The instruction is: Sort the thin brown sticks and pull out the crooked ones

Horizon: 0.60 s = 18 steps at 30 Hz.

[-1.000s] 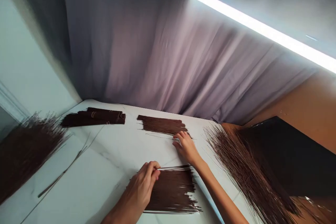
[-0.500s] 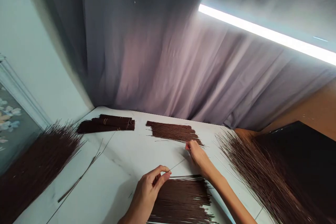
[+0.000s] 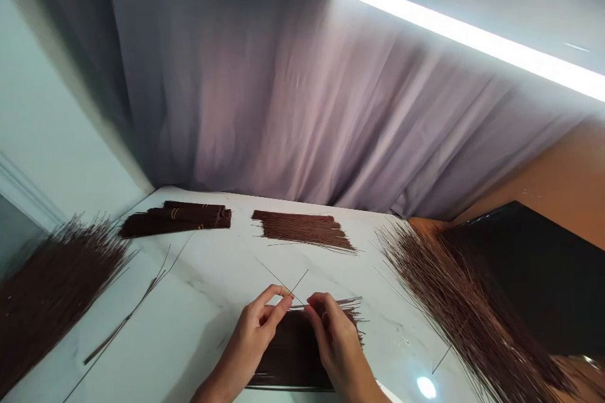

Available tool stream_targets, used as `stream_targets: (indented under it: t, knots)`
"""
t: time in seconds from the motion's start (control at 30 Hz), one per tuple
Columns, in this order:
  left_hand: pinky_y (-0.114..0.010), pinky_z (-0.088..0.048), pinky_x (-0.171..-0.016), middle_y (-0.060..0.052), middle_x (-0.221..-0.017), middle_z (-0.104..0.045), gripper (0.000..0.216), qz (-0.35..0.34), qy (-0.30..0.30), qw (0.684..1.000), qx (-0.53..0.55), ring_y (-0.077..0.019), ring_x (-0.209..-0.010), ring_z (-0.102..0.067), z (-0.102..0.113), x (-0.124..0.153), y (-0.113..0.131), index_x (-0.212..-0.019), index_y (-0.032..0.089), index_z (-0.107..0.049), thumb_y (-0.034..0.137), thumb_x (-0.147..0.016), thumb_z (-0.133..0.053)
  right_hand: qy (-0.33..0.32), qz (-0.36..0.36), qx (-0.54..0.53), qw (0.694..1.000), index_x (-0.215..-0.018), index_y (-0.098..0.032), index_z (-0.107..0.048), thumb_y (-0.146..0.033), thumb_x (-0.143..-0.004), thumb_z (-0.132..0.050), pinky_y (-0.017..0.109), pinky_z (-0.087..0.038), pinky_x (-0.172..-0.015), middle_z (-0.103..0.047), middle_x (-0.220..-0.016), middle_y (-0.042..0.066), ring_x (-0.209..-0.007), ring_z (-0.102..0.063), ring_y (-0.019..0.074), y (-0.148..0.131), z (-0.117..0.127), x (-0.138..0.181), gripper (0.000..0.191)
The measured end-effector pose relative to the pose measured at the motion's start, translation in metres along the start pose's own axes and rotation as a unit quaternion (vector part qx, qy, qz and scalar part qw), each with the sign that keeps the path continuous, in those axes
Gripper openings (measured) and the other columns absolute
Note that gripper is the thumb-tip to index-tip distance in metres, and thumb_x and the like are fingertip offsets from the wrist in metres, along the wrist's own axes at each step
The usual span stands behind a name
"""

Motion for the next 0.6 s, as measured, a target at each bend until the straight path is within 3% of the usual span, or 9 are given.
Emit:
stream_targets:
  t: [0.13,0.3,0.6]
  knots:
    - [-0.019,-0.014,-0.041,0.011,-0.052,-0.027,0.049,-0.006,0.026,1.000,-0.017,-0.0075,-0.045,-0.022,0.003,-0.008,-0.014,-0.089,0.019,-0.066,0.068,-0.088,-0.058,0.020,0.007,0.002,1.000,-0.104,-0.025,-0.056,-0.034,-0.106,-0.044,0.023,-0.056,-0.070,-0.071,-0.089,0.001,-0.076,-0.071,0.0151,-0.007,-0.002,0.004,0.015]
    - [-0.017,-0.021,-0.037,0.003,-0.070,-0.052,0.048,-0.005,0.022,1.000,-0.006,-0.0072,-0.046,-0.033,0.007,-0.009,-0.013,-0.086,0.019,-0.067,0.066,-0.088,-0.059,0.047,0.024,0.017,0.998,-0.105,-0.025,-0.057,-0.034,-0.106,-0.045,0.024,-0.056,-0.069,-0.070,-0.087,0.001,-0.074,-0.071,0.0157,-0.014,-0.001,0.006,0.015]
    - [-0.021,-0.025,-0.051,0.007,-0.063,-0.035,0.040,-0.054,0.012,0.998,-0.026,-0.0112,-0.055,-0.031,0.008,-0.002,0.000,-0.104,0.019,-0.068,0.055,-0.097,-0.052,0.032,0.024,0.020,0.999,-0.107,-0.025,-0.054,-0.029,-0.106,-0.044,0.026,-0.056,-0.074,-0.068,-0.092,0.003,-0.080,-0.069,0.0168,-0.015,0.003,0.005,0.011]
Point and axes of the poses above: each hand's wrist, its own x-axis away from the middle knuckle, its own z-axis out of the back of the hand, y = z × x, the point moved 4 cm from there along -x, towards the middle knuckle
